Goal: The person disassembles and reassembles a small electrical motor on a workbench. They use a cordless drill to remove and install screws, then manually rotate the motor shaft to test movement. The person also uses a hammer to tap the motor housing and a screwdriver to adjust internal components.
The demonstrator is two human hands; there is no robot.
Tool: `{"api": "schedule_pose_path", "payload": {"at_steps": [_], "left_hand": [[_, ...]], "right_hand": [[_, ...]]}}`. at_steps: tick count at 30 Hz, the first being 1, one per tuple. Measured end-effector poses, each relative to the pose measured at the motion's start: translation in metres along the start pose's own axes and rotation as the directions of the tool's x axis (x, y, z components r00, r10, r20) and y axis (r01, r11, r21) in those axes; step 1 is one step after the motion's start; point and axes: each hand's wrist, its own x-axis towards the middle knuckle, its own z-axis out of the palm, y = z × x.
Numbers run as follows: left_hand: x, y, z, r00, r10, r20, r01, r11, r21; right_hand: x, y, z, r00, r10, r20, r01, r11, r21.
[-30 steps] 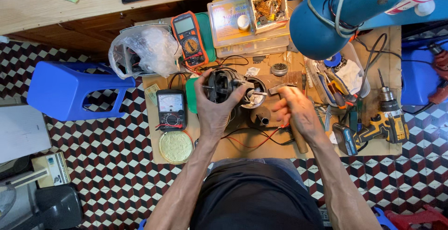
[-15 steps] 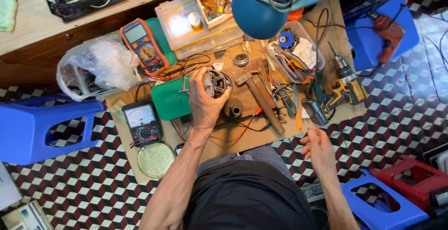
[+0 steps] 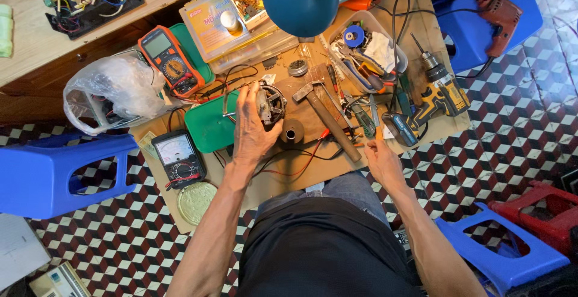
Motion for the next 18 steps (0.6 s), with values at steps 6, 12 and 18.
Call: {"api": "schedule_pose_path", "payload": {"at_steps": [6, 12, 18], "left_hand": [[0.003, 0.009, -0.007, 0.986, -0.15, 0.072, 0.145, 0.987, 0.069], [0.007, 0.025, 0.001, 0.978, -0.211, 0.012, 0.205, 0.962, 0.178], [0.01, 0.042, -0.001, 0.973, -0.232, -0.015, 0.231, 0.954, 0.191]], "right_hand": [[0.045, 0.003, -0.015, 0.989, -0.149, 0.0, 0.148, 0.986, 0.07], [0.074, 0.009, -0.062, 0.988, -0.09, -0.125, 0.125, 0.944, 0.305], [0.108, 0.02, -0.122, 0.98, 0.059, -0.19, 0.032, 0.896, 0.443]]}}
